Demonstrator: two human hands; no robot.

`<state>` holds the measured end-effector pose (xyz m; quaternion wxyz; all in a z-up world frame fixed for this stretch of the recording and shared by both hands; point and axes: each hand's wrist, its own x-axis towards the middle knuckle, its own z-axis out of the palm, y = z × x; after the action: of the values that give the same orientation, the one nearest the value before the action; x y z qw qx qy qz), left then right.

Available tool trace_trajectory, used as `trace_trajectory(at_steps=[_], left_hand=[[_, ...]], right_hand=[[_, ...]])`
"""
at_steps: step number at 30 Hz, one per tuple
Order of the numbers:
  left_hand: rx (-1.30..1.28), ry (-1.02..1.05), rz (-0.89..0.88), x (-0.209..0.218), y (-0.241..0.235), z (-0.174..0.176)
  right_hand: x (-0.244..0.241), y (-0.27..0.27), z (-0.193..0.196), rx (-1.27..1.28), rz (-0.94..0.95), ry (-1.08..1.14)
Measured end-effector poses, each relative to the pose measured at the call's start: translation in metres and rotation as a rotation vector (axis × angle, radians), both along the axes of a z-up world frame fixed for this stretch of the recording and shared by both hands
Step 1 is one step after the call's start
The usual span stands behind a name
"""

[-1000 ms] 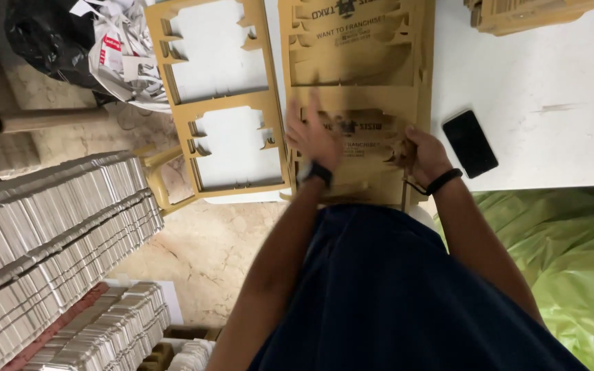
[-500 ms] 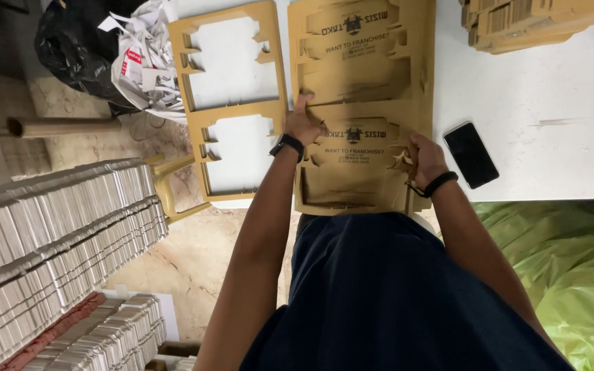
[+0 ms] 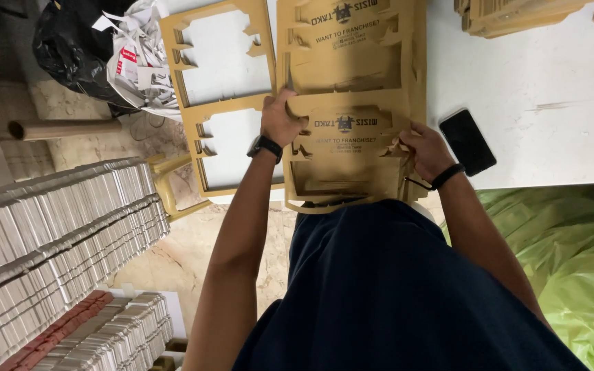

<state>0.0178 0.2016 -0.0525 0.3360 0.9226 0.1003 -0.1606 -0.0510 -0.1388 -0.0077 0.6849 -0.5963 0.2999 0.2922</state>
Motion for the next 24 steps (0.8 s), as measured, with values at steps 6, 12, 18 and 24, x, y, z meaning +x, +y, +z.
trace_trajectory(at_steps=[6, 12, 18, 24], left_hand=[[0.151, 0.126, -0.162, 0.001, -0.024, 0.045], [0.035, 0.072, -0.116, -0.008, -0.035, 0.037], [-0.074, -0.046, -0.019, -0.009, -0.057, 0.103], [-0.152, -0.152, -0.006, -0.012, -0.092, 0.156]], right_hand=[[-0.007, -0.007, 0.019, -0.019, 0.074, -0.101], [-0.007, 0.033, 0.051, -0.676, 0.319, -0.109], [-0.004, 0.03, 0.051, -0.71, 0.361, -0.098], [-0.01, -0.008, 0.057, -0.282, 0.067, -0.142]])
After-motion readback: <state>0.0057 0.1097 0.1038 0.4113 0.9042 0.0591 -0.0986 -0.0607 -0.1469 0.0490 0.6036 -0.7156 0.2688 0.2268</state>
